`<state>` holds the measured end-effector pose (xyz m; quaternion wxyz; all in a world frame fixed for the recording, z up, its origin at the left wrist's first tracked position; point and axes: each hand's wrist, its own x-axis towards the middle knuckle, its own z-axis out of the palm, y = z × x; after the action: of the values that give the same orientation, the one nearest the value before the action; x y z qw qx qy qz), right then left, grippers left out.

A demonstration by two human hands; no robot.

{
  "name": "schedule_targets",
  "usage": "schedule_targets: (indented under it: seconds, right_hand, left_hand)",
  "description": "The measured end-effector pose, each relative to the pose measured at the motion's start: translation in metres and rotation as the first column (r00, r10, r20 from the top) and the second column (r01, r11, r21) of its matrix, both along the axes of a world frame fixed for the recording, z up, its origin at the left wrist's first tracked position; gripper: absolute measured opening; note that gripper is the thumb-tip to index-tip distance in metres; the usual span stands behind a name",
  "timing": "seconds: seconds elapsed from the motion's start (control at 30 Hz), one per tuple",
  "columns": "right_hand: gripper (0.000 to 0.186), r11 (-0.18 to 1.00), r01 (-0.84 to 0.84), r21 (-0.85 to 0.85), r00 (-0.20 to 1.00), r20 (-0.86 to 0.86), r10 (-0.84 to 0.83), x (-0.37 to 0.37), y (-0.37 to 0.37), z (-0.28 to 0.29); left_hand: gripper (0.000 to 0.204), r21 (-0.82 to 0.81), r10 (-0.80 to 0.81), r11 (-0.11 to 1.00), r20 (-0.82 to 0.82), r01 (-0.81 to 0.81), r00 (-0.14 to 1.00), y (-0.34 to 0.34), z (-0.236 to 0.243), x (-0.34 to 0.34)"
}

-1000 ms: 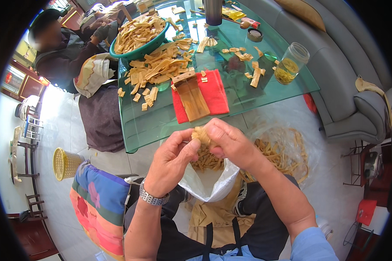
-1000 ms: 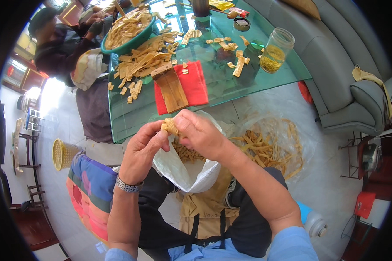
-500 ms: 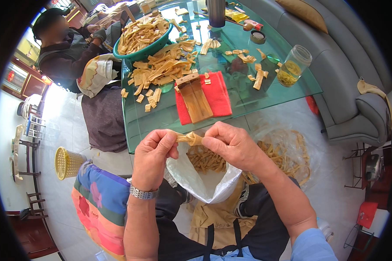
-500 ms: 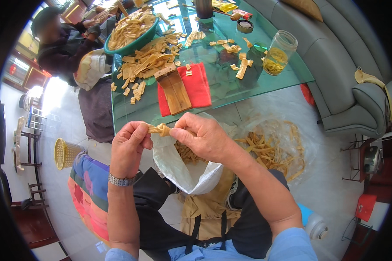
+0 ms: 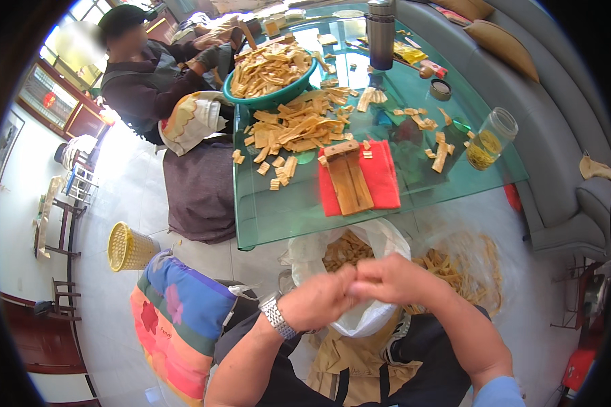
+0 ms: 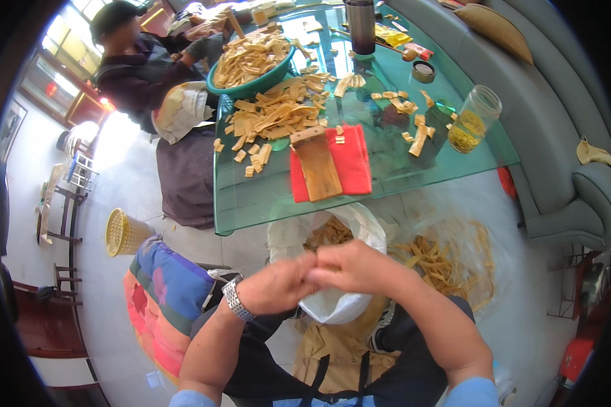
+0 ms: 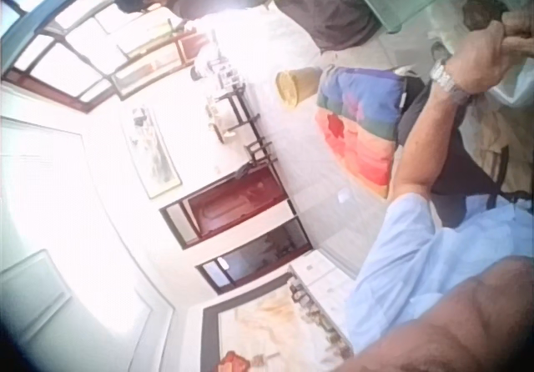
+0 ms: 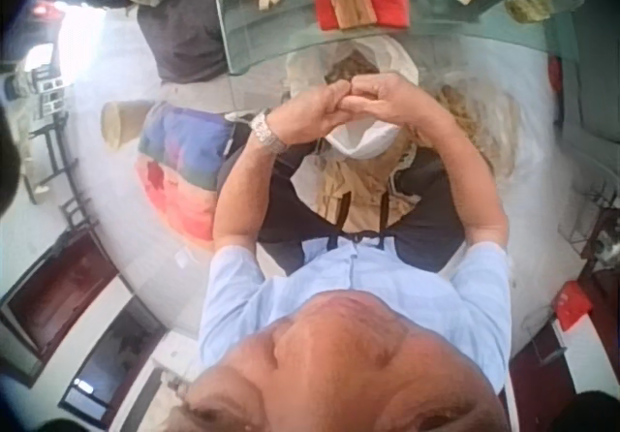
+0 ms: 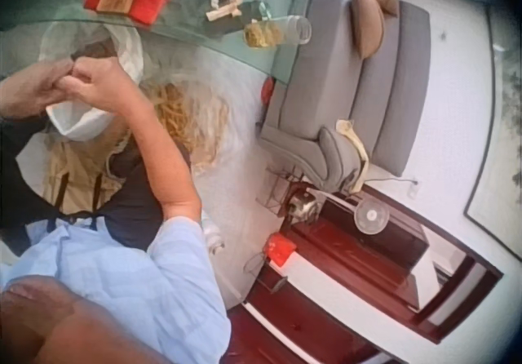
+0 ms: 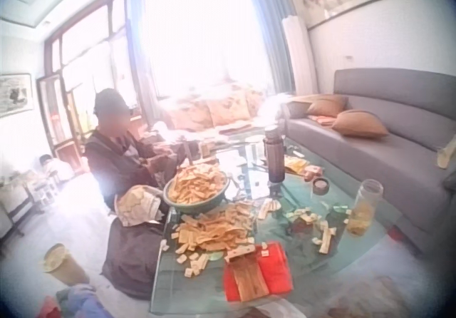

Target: The person sits on the floor and repeatedly picks up dried yellow strips from a pile on the table, tears them into smaller pieces by hand, and places them into a white bag. Another person is visible in the background performing a similar task.

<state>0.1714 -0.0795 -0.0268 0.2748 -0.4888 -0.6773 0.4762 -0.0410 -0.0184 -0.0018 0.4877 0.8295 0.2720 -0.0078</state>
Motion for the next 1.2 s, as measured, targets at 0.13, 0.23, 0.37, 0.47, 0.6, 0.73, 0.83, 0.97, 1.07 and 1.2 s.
schedule_targets:
  seconds: [0.13,0.23,0.37,0.47,0.6,0.73,0.83,0.97,1.07,1.2]
  right_hand:
    - [0.029,0.934,-0.212,-0.289,0.977,-0.08,0.197,0.005,-0.014,0.01]
    - [0.033,0.947,-0.262,-0.186,0.964,-0.085,0.251,0.008,-0.015,0.007]
    - [0.037,0.954,-0.283,-0.093,0.956,-0.101,0.274,0.011,-0.017,0.017]
    - [0.035,0.983,-0.184,-0.004,0.982,-0.053,0.184,0.015,-0.013,0.026]
    - [0.017,0.945,0.143,0.293,0.99,-0.048,-0.135,0.022,0.005,0.017]
    - [0.02,0.725,0.28,0.63,0.926,0.021,-0.376,0.033,0.036,0.001]
    - [0.019,0.593,0.25,0.766,0.859,0.108,-0.501,0.037,0.06,0.001]
    - [0.022,0.535,0.285,0.795,0.8,0.11,-0.59,0.042,0.076,-0.003]
    - [0.02,0.552,0.292,0.781,0.769,0.151,-0.621,0.042,0.081,-0.016]
    - [0.017,0.622,0.309,0.72,0.725,0.245,-0.644,0.042,0.082,-0.037]
  left_hand:
    - [0.022,-0.272,-0.223,0.938,-0.006,0.213,0.975,-0.01,0.001,-0.006]
    - [0.028,-0.415,-0.284,0.88,-0.069,0.231,0.956,-0.004,0.011,-0.007]
    - [0.033,-0.345,-0.301,0.892,0.034,0.294,0.953,-0.001,0.01,-0.019]
    - [0.03,-0.378,-0.262,0.9,-0.065,0.219,0.963,0.01,0.023,-0.019]
    - [0.021,-0.112,0.073,0.992,0.114,-0.06,0.991,0.035,0.02,-0.008]
    - [0.017,0.119,0.249,0.948,0.309,-0.297,0.918,0.067,0.007,0.013]
    - [0.014,0.232,0.318,0.874,0.391,-0.427,0.863,0.081,-0.002,0.029]
    - [0.014,0.315,0.377,0.766,0.486,-0.561,0.788,0.089,-0.005,0.053]
    - [0.012,0.418,0.375,0.696,0.483,-0.584,0.791,0.095,-0.025,0.059]
    - [0.014,0.482,0.474,0.639,0.367,-0.599,0.801,0.095,-0.049,0.056]
